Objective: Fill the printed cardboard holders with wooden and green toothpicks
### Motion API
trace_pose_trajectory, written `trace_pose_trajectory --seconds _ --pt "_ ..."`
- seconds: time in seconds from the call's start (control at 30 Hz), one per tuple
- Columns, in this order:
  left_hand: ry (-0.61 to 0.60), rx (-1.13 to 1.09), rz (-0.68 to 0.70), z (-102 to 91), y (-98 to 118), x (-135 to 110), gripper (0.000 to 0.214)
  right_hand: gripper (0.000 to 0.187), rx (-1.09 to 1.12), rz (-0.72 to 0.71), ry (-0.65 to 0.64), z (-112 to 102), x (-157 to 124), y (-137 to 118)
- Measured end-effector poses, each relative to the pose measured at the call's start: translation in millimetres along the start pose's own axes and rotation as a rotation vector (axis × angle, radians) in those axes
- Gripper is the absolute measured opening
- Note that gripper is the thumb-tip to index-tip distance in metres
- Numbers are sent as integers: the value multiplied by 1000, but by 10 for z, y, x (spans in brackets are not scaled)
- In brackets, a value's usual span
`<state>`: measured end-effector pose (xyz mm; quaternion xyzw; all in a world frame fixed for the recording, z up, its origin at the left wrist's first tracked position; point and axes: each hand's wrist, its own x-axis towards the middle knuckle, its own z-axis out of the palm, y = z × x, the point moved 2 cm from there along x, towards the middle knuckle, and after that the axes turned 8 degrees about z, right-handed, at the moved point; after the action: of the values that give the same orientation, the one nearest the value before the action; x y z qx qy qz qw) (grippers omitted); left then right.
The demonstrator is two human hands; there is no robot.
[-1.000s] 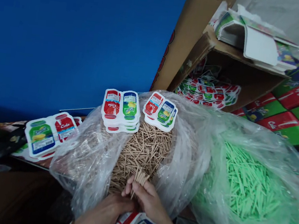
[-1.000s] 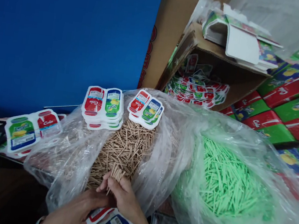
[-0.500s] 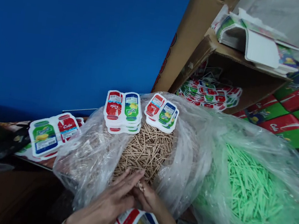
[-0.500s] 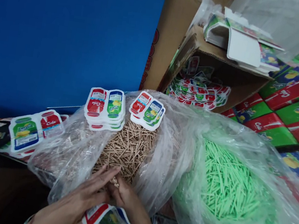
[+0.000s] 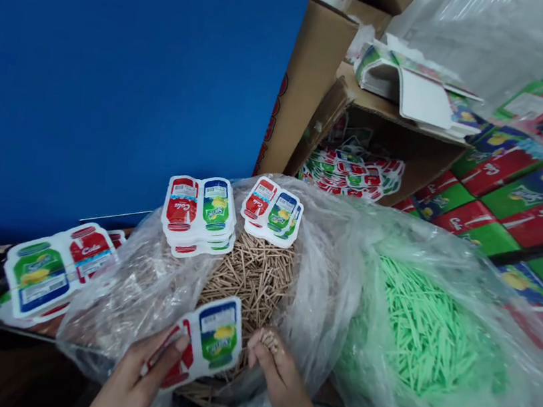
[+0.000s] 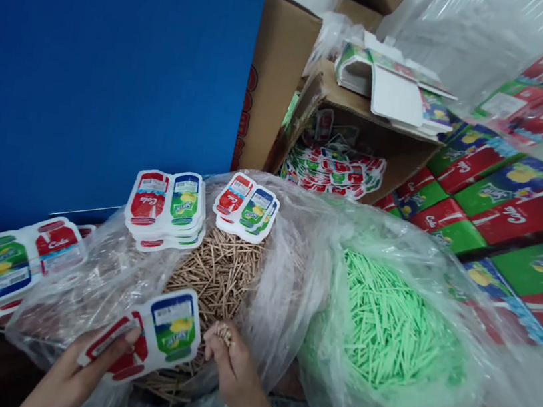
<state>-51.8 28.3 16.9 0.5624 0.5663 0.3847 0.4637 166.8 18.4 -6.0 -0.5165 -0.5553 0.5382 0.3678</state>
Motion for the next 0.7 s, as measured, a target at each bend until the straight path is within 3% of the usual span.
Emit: trace_pose_trajectory --seconds 0.13,0.27,0.47,0.7 --pt "91 -298 -235 51 -49 101 33 33 6 -9 41 -69 -30 57" --pt "152 -432 -336 118 -18 165 35 31 118 28 52 -60 -26 145" --pt "254 -464 -310 96 -48 150 35 38 203 106 52 5 69 150" --pt "396 -463 -259 -57 -40 120 35 34 103 49 100 124 157 84"
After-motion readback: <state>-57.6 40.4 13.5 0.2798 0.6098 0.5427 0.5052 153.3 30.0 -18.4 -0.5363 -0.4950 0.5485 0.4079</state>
